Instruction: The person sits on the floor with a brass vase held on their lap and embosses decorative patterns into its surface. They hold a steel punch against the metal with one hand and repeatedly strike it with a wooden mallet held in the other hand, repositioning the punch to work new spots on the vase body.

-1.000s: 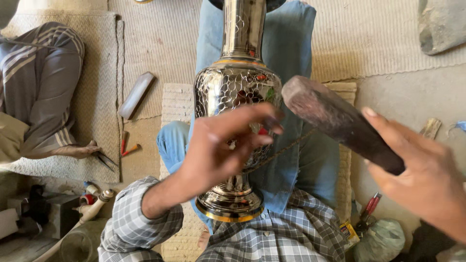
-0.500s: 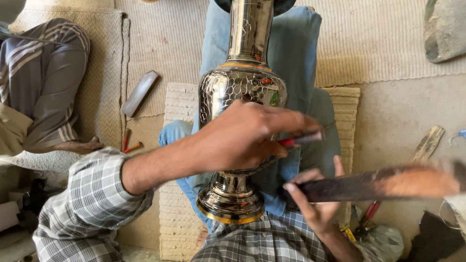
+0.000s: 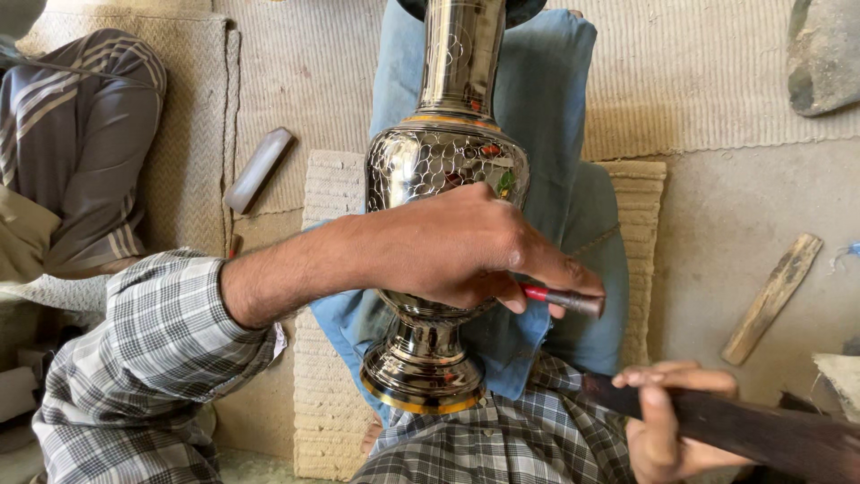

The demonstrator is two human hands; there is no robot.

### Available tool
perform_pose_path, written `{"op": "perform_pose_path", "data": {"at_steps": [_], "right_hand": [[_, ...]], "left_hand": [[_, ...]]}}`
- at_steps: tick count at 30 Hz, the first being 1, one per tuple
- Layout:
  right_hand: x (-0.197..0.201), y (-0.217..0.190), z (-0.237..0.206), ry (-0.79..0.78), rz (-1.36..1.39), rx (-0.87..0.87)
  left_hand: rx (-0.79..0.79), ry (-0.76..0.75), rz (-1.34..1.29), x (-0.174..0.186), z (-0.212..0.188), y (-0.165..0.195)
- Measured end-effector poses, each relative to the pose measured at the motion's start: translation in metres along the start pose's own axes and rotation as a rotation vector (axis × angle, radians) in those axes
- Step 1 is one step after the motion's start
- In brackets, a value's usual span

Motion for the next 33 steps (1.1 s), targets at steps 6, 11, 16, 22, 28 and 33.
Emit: {"op": "perform_pose_path", "data": {"at_steps": [6, 11, 16, 22, 28, 33], "right_hand": [[-0.014, 0.007, -0.012, -0.088, -0.647, 0.112], [-0.028, 0.0, -0.028, -0.144, -0.82, 0.404], [-0.017, 0.028, -0.037, -0.201, -0.621, 0.266], [-0.005, 0.061, -0.041, -0.111, -0.491, 0.078], [0.004, 0.047, -0.041, -0.05, -0.53, 0.115], [0.014, 0.049, -0.037, 0.031, -0.272, -0.014]], "left_hand": [[-0.012, -0.153, -0.036, -0.017, 0.009, -0.012], [0.067, -0.324, -0.115, -0.037, 0.014, -0.029], [0.019, -0.497, -0.184, -0.051, 0.014, -0.031], [0.027, -0.351, -0.14, -0.03, 0.029, -0.035], [0.108, -0.549, -0.217, -0.031, 0.023, -0.03], [0.116, -0.604, -0.278, -0.032, 0.025, -0.026]]}}
Point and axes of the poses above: each hand's wrist, its own z-axis towards the middle knuckle, its own x-axis out of the back of the hand, y = z × x, the point moved 9 cm from there along z, towards the middle knuckle, and after that the axes turned 11 degrees about -z, right-handed, at the moved point
